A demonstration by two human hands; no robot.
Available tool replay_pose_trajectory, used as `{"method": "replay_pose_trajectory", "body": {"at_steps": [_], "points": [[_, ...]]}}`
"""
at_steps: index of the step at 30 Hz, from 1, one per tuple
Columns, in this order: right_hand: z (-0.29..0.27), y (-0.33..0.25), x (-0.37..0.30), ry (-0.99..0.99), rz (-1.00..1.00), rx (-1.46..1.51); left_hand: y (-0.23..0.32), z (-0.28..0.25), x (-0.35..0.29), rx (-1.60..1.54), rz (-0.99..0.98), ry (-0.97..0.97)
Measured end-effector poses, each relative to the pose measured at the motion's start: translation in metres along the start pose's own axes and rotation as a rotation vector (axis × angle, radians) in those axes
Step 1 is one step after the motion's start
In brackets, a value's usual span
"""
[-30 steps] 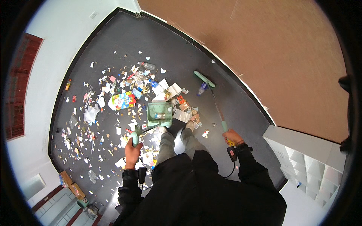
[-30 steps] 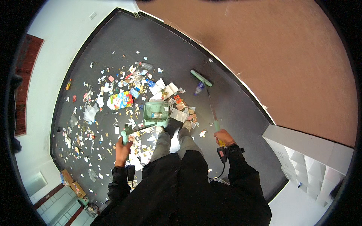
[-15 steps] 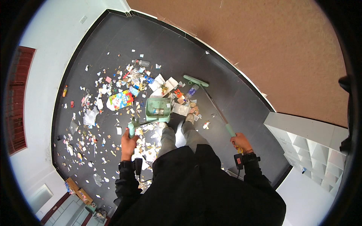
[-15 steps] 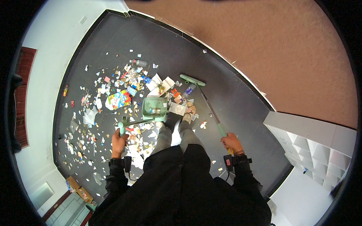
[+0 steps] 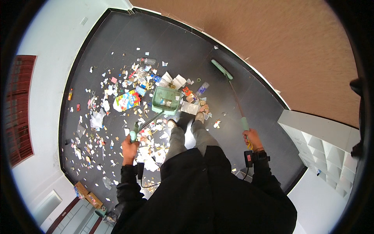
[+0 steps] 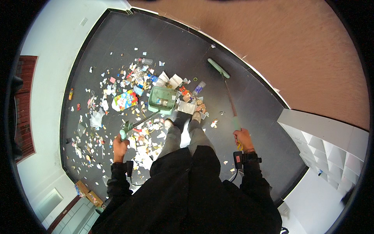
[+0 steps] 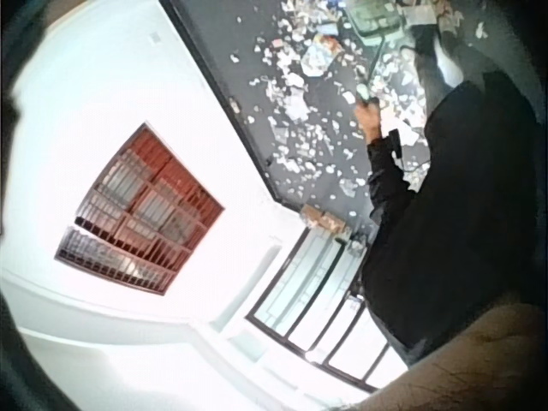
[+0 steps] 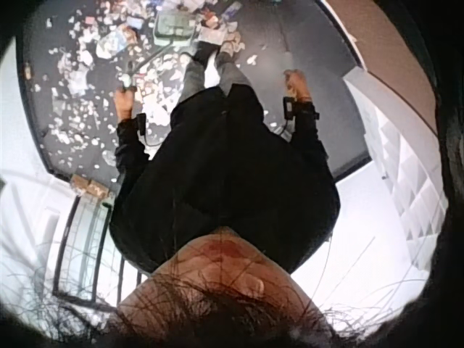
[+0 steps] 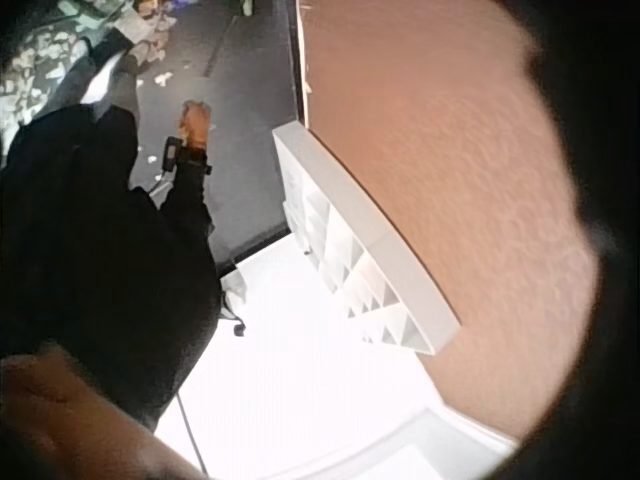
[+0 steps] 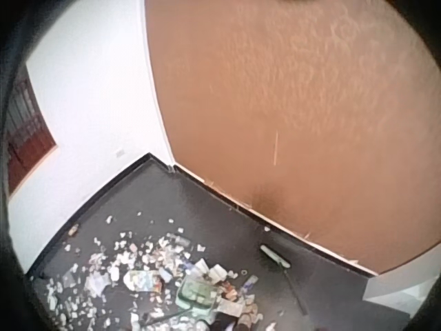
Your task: The person sweeps scattered debris on a dark floor using a broom and dustpan. They gather paper, wrappers, and small items into a pile, scoop them into the dustpan, and empty the contents into a nearby trash bin. The person repeats this cycle multiple times across different areas of the room.
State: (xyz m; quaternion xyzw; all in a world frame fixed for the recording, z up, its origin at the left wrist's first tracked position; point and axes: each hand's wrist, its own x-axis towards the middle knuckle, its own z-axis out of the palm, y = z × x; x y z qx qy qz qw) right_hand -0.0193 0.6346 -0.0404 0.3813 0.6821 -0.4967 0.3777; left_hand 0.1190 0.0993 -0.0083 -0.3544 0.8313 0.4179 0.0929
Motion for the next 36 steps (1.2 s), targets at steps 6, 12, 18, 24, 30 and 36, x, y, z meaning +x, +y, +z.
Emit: {"method": "replay_pose_trajectory", "body": {"at_steps": [6,12,18,24,30,36], "points": [[-0.014,0.015,-0.009,-0.021,-0.016,-0.140,0.002,-0.016,-0.016,0.169,-0.080,0.006],[-0.049,0.045,-0.087,0.003,0.039,-0.262,0.001,0.000,-0.024,0.317,-0.007,0.016],[-0.021,0.092,-0.132,-0.128,0.100,-0.102,-0.013,-0.004,-0.005,0.207,0.093,0.021],[0.080,0.148,-0.114,-0.037,0.056,-0.109,-0.052,-0.033,-0.019,0.234,0.177,-0.071],[0.144,0.188,-0.093,0.080,-0.089,-0.163,-0.096,-0.065,-0.041,0.329,0.251,-0.218],[0.151,0.207,-0.108,0.068,-0.099,0.053,-0.117,-0.047,-0.054,0.282,0.309,-0.295]]}}
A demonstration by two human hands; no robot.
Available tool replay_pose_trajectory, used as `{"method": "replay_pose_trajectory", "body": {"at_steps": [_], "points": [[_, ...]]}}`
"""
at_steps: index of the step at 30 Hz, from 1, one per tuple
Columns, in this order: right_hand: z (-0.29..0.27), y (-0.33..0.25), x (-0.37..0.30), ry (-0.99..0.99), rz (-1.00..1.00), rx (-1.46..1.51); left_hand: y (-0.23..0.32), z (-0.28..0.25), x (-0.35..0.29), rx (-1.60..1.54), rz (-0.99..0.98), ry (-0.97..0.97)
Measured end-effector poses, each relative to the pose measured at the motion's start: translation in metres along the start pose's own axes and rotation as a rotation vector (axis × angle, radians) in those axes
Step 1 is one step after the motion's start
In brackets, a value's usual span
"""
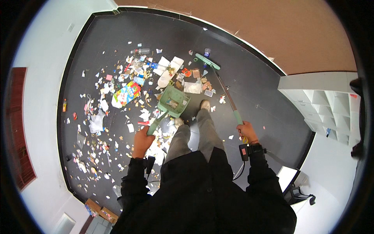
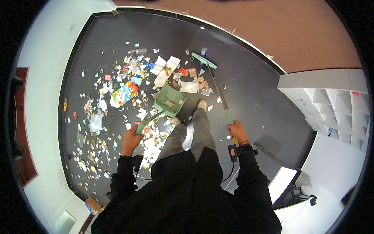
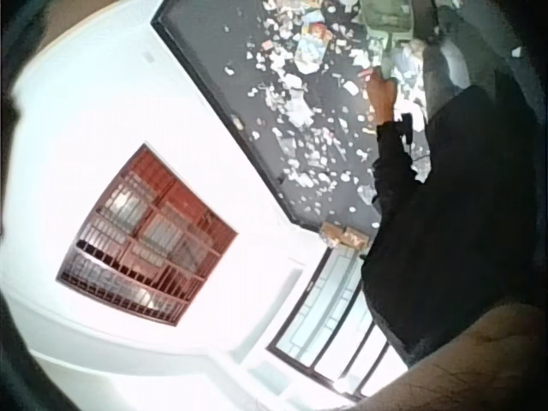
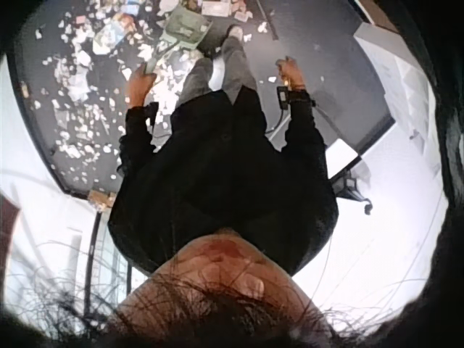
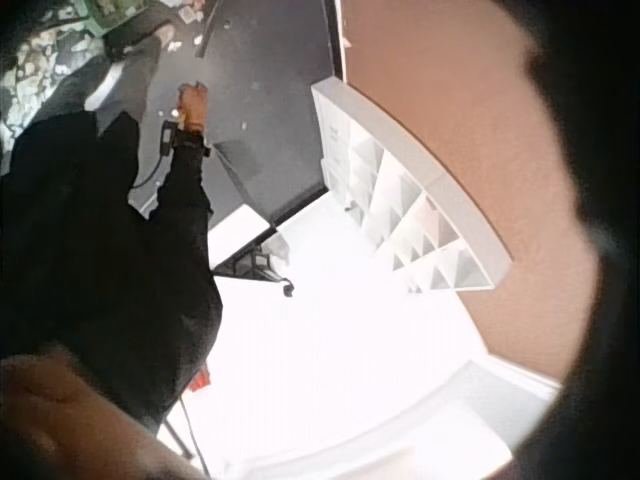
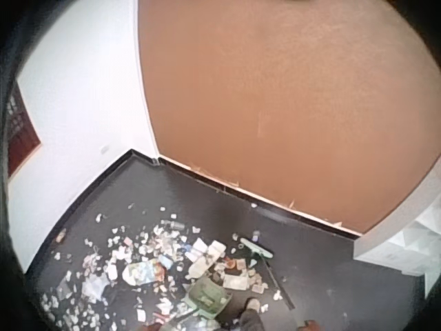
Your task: The person sweeps scattered debris on a dark floor using a broom and dustpan. They gather paper, wrappers, and small items into a pile, scoop them into the dustpan, and empty the contents into a nearby trash bin. The person repeats this cycle multiple times across different areas of the room.
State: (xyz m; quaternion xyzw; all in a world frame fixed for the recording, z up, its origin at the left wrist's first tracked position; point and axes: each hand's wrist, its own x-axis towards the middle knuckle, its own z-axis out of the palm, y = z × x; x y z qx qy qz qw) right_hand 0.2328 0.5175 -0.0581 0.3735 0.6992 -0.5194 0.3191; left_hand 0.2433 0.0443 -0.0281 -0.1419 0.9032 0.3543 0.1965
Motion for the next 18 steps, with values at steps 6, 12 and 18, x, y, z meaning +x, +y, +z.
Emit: {"method": "replay_pose_trajectory", "body": {"at_steps": [6,12,18], "points": [[0.000,0.035,-0.004,0.054,0.025,-0.093,0.007,0.042,-0.009,0.015,0.028,-0.091],[-0.013,0.081,0.002,0.023,0.138,-0.037,0.034,0.093,-0.016,0.096,0.088,-0.081],[-0.033,0.106,0.008,-0.081,0.100,0.055,0.068,0.139,-0.023,0.134,0.077,-0.097]]}}
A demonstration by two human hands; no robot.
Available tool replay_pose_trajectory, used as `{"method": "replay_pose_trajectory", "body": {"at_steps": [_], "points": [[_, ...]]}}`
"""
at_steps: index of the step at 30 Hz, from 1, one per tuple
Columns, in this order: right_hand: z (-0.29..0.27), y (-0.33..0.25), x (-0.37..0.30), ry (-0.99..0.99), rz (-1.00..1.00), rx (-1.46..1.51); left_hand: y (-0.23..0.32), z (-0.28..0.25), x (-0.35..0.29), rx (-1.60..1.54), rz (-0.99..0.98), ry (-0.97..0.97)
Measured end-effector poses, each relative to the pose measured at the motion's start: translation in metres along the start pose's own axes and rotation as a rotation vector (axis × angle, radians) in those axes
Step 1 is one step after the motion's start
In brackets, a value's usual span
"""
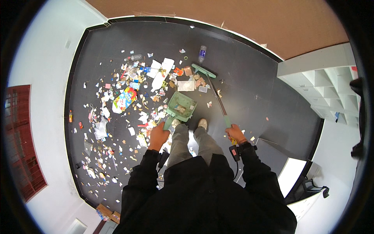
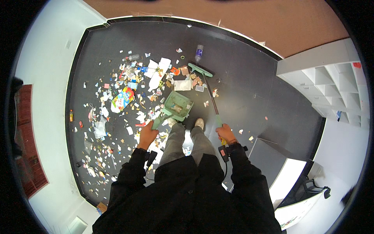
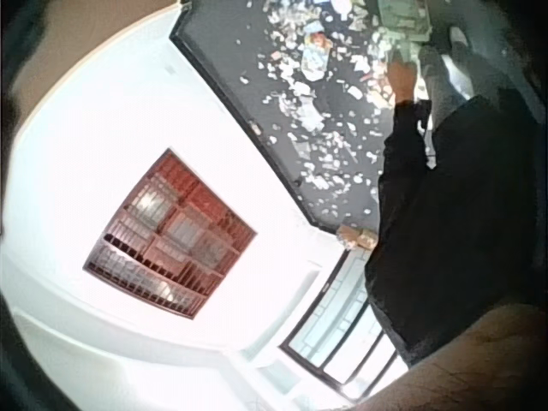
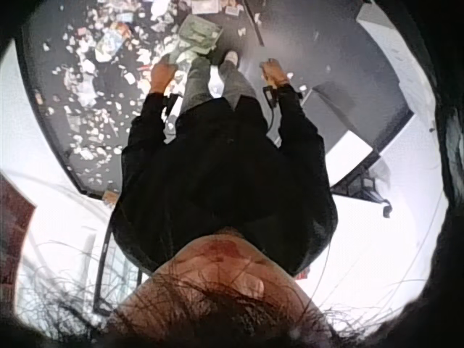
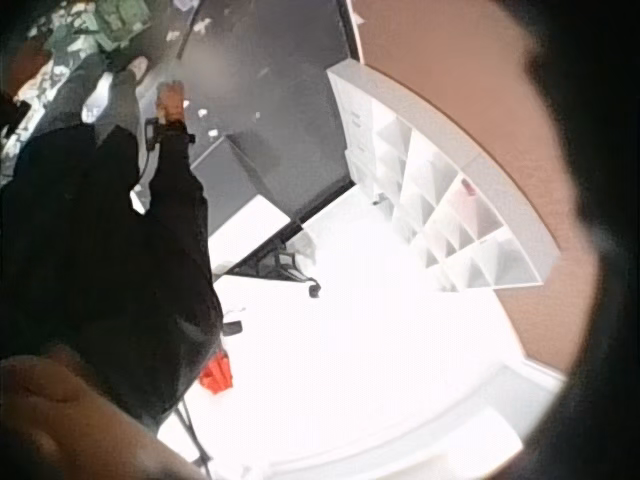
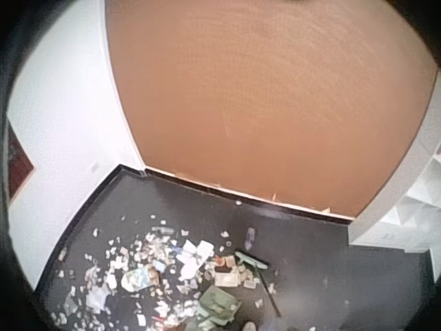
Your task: The person sweeps scattered debris on a dark floor using a broom and dustpan. They gather paper, wrappers, and small items into a pile, scoop them into the dustpan, and empty the contents into a nearby trash bin. The person repeats this cycle multiple times across different areas of the room.
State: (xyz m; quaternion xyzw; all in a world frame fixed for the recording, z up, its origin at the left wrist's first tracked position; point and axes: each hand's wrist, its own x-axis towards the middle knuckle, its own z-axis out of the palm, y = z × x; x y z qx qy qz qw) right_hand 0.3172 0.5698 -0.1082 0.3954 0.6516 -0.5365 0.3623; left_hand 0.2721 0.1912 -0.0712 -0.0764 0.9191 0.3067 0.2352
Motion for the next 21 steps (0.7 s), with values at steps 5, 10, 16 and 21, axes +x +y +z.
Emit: {"method": "replay_pose_trajectory", "body": {"at_steps": [5,10,16,21], "points": [[-0.008,0.009,0.018,-0.127,0.003,-0.140,0.024,0.019,0.010,-0.102,-0.010,-0.009],[-0.007,0.039,0.009,-0.235,-0.005,-0.362,0.031,0.022,0.017,-0.079,-0.060,-0.045],[-0.006,0.083,-0.041,-0.333,0.070,-0.451,0.018,0.023,0.008,-0.081,-0.049,-0.014],[0.014,0.105,-0.079,-0.348,0.172,-0.490,-0.010,0.029,-0.010,-0.182,-0.100,0.009]]}}
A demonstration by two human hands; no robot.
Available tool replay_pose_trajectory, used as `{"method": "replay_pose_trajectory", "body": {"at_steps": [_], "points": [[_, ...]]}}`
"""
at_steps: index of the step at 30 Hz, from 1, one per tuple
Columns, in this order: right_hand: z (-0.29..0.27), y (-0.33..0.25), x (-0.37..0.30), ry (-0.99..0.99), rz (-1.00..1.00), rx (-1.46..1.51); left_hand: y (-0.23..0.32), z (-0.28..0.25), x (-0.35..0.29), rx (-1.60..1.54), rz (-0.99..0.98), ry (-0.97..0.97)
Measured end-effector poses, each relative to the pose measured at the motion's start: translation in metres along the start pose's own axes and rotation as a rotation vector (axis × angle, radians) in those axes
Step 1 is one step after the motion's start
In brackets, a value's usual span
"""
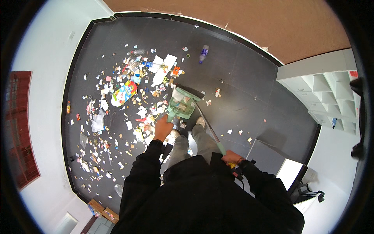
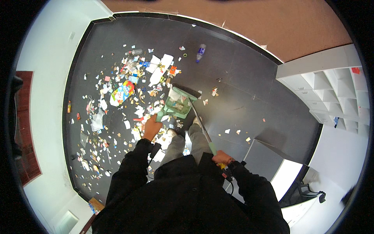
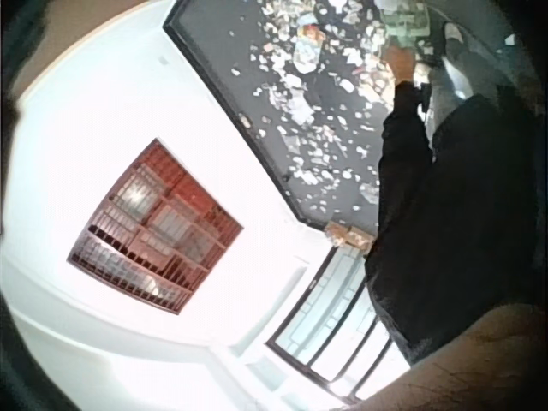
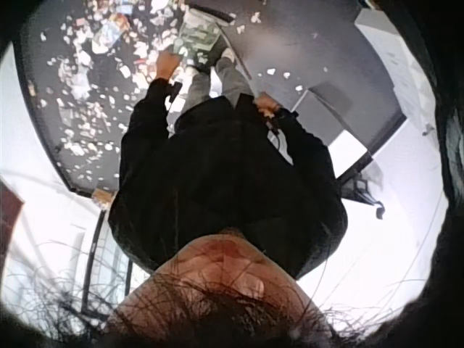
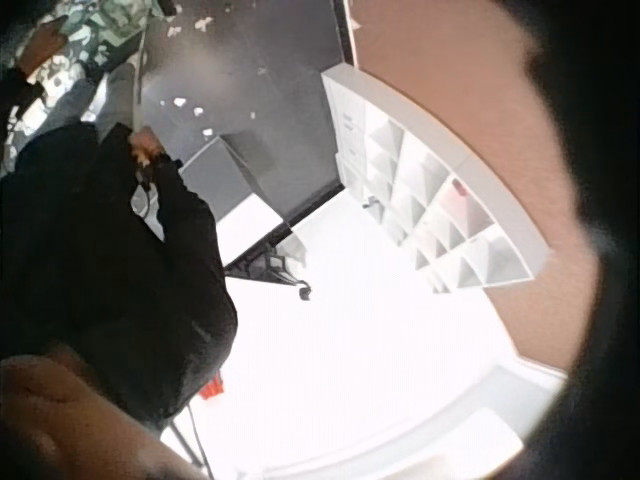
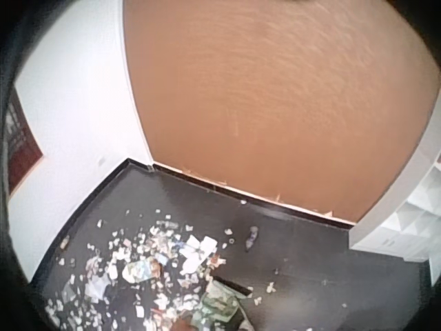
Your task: The person sweeps scattered debris on a dark floor using a broom and dustpan. They gather paper, wrappers, and small items into a pile, scoop them into the dustpan, and empty the contents into a nearby trash bin. The person repeats this cycle multiple times across different areas of the room.
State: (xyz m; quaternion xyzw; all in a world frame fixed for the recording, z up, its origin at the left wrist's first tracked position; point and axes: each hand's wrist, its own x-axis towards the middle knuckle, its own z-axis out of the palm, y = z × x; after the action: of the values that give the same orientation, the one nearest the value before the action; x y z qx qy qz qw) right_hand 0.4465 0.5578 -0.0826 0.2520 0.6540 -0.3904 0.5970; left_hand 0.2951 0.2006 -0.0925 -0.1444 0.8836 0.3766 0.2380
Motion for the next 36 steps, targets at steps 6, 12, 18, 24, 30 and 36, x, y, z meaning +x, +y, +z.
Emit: {"method": "replay_pose_trajectory", "body": {"at_steps": [6,12,18,24,30,36], "points": [[0.028,0.000,-0.039,-0.055,0.023,-0.086,-0.040,0.006,-0.032,0.063,0.116,0.066],[0.050,0.016,-0.089,0.015,0.028,-0.115,-0.077,-0.003,-0.060,0.047,0.127,0.080],[0.051,0.032,-0.140,0.201,-0.030,-0.023,-0.111,-0.022,-0.075,0.058,0.098,0.074],[0.042,-0.005,-0.142,0.313,-0.103,0.008,-0.115,-0.035,-0.092,-0.022,0.046,0.053],[-0.027,-0.107,-0.044,0.322,-0.257,0.087,-0.090,-0.031,-0.097,-0.080,-0.026,0.093],[-0.114,-0.224,0.052,0.264,-0.307,0.118,-0.048,-0.024,-0.097,-0.023,-0.199,0.164]]}}
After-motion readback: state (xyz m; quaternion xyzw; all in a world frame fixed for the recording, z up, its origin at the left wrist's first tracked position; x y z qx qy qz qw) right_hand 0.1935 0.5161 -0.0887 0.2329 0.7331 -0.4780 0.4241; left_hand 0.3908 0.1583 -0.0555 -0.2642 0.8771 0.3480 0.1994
